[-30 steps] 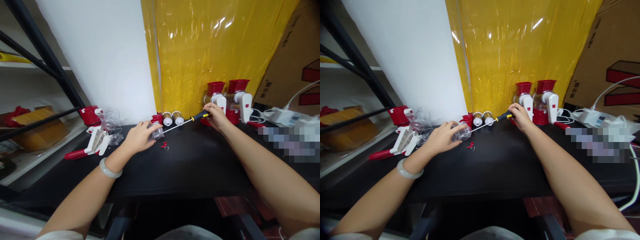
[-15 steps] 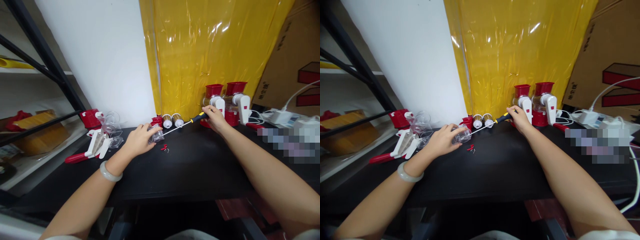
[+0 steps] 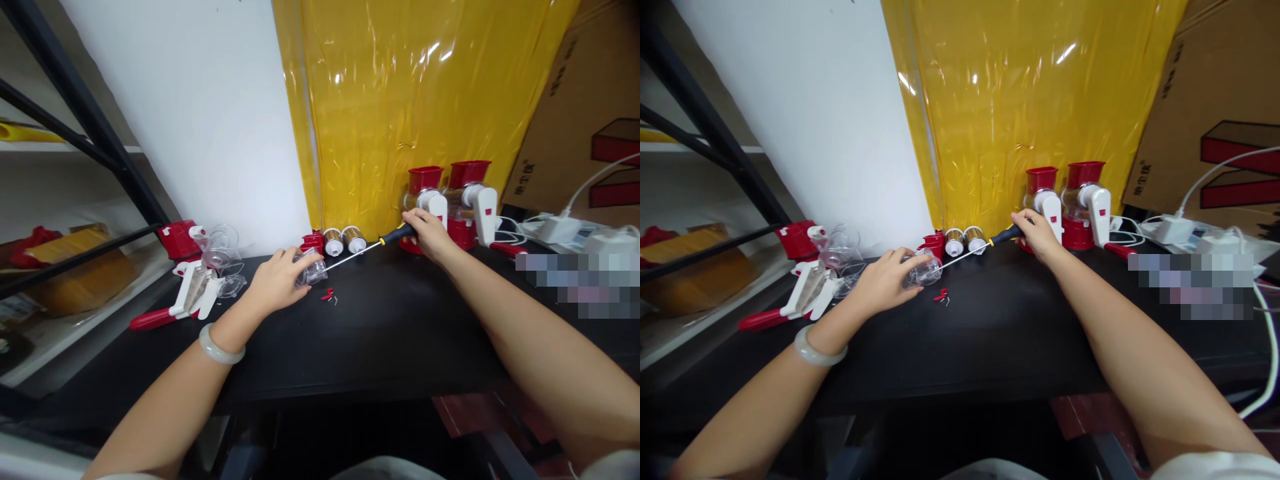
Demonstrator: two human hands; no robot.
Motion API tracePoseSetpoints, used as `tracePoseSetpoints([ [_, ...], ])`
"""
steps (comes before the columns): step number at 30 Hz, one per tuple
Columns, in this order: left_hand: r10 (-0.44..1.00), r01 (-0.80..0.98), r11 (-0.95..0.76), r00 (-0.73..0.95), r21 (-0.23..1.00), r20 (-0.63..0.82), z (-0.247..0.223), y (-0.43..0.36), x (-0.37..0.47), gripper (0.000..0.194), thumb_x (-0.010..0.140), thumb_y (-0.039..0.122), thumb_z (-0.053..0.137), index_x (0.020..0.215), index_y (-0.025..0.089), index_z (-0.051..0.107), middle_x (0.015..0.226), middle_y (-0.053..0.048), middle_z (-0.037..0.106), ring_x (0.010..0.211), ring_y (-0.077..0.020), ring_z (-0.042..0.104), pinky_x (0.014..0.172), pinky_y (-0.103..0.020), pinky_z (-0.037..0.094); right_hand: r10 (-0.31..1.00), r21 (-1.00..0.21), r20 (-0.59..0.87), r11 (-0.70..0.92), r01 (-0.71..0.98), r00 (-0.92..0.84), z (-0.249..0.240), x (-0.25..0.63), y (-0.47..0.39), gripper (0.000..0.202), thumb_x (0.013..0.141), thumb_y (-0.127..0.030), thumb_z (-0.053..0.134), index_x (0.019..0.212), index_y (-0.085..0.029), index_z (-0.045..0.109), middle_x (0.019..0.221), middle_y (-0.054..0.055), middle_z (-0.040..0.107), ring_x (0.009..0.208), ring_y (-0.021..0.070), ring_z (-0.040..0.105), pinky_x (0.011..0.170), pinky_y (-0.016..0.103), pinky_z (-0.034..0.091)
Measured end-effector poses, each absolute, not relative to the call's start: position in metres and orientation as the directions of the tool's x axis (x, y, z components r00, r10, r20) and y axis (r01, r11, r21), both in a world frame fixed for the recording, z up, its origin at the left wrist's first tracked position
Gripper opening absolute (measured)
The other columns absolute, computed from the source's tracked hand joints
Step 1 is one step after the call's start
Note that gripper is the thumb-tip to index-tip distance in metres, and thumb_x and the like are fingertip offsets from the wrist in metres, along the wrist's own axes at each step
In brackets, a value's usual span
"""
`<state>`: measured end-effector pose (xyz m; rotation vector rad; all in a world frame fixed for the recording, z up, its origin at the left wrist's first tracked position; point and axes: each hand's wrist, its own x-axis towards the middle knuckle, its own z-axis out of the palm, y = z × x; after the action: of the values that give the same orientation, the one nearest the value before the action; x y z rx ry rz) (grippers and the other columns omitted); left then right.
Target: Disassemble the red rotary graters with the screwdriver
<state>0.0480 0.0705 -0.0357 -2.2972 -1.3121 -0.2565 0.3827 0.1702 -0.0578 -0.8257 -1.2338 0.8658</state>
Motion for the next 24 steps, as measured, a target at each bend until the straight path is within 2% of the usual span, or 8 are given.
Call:
tracePoseSetpoints([
  [3, 0.752, 0.846, -0.433, 0.53, -0.312, 0.392, -0.037, 0.072, 0.047, 0.062, 0.08, 0.036, 0.065, 0.138, 0.039, 0.04, 0.121, -0.008, 0.05, 0.106, -0.0273, 0.051, 0.078, -0.035, 0.048, 0.9, -0.848, 0.435, 0.421, -0.323, 0.032, -0.054, 0.38, 0.162, 0.027, 0.059, -0.027, 0.076, 0.076, -0.024, 0.054, 0.066, -0.005, 0.053, 0.053, 0.01, 0.051, 0.048, 0.022, 0.045],
  [6, 0.747, 0.842, -0.441, 0.536, -0.31, 0.393, -0.038, 0.073, 0.046, 0.063, 0.08, 0.037, 0.065, 0.138, 0.039, 0.039, 0.121, -0.008, 0.05, 0.106, -0.0273, 0.051, 0.078, -0.035, 0.048, 0.902, -0.811, 0.417, 0.313, -0.495, -0.112, -0.049, 0.378, 0.152, 0.034, 0.056, -0.019, 0.072, 0.084, -0.027, 0.055, 0.075, -0.005, 0.057, 0.065, 0.012, 0.055, 0.059, 0.026, 0.051],
  [8, 0.748, 0.844, -0.438, 0.533, -0.309, 0.395, -0.038, 0.073, 0.046, 0.063, 0.081, 0.037, 0.065, 0.138, 0.039, 0.04, 0.121, -0.008, 0.05, 0.106, -0.0273, 0.051, 0.079, -0.035, 0.048, 0.906, -0.813, 0.401, 0.286, -0.507, -0.132, -0.047, 0.379, 0.151, 0.031, 0.059, -0.026, 0.075, 0.084, -0.026, 0.055, 0.075, -0.004, 0.057, 0.064, 0.0123, 0.056, 0.059, 0.027, 0.051],
  [10, 0.751, 0.845, -0.436, 0.532, -0.31, 0.391, -0.038, 0.073, 0.046, 0.062, 0.081, 0.037, 0.064, 0.138, 0.039, 0.04, 0.121, -0.009, 0.05, 0.106, -0.0272, 0.051, 0.079, -0.035, 0.048, 0.918, -0.836, 0.386, 0.306, -0.455, -0.091, -0.049, 0.379, 0.156, 0.032, 0.067, -0.048, 0.073, 0.078, -0.024, 0.056, 0.068, -0.002, 0.056, 0.055, 0.0119, 0.053, 0.052, 0.026, 0.049],
  [13, 0.757, 0.845, -0.433, 0.53, -0.314, 0.383, -0.036, 0.071, 0.047, 0.061, 0.081, 0.037, 0.064, 0.138, 0.038, 0.041, 0.121, -0.009, 0.051, 0.105, -0.0272, 0.051, 0.078, -0.035, 0.048, 0.925, -0.888, 0.38, 0.37, -0.274, 0.018, -0.055, 0.379, 0.166, 0.049, 0.072, -0.07, 0.061, 0.068, -0.022, 0.053, 0.046, -0.004, 0.043, 0.036, 0.0091, 0.036, 0.038, 0.024, 0.038],
  [16, 0.758, 0.845, -0.432, 0.53, -0.314, 0.381, -0.035, 0.07, 0.048, 0.061, 0.081, 0.037, 0.064, 0.137, 0.038, 0.041, 0.121, -0.008, 0.051, 0.105, -0.027, 0.051, 0.078, -0.035, 0.048, 0.915, -0.891, 0.395, 0.402, -0.209, 0.077, -0.059, 0.378, 0.171, 0.038, 0.069, -0.053, 0.074, 0.068, -0.023, 0.051, 0.043, -0.008, 0.037, 0.035, 0.0076, 0.033, 0.038, 0.023, 0.037],
  [20, 0.758, 0.846, -0.431, 0.529, -0.315, 0.381, -0.036, 0.071, 0.048, 0.062, 0.081, 0.038, 0.064, 0.138, 0.039, 0.04, 0.121, -0.009, 0.05, 0.106, -0.0275, 0.05, 0.077, -0.034, 0.048, 0.923, -0.841, 0.384, 0.356, -0.407, 0.013, -0.056, 0.377, 0.163, 0.029, 0.058, -0.024, 0.075, 0.076, -0.024, 0.052, 0.066, -0.006, 0.053, 0.057, 0.0105, 0.052, 0.052, 0.023, 0.048],
  [24, 0.76, 0.846, -0.429, 0.527, -0.316, 0.381, -0.037, 0.071, 0.048, 0.062, 0.081, 0.038, 0.064, 0.138, 0.039, 0.039, 0.121, -0.008, 0.05, 0.106, -0.0278, 0.05, 0.076, -0.035, 0.048, 0.908, -0.815, 0.407, 0.313, -0.487, -0.097, -0.05, 0.378, 0.155, 0.027, 0.056, -0.02, 0.072, 0.077, -0.025, 0.055, 0.076, -0.004, 0.057, 0.07, 0.0128, 0.056, 0.058, 0.024, 0.049],
])
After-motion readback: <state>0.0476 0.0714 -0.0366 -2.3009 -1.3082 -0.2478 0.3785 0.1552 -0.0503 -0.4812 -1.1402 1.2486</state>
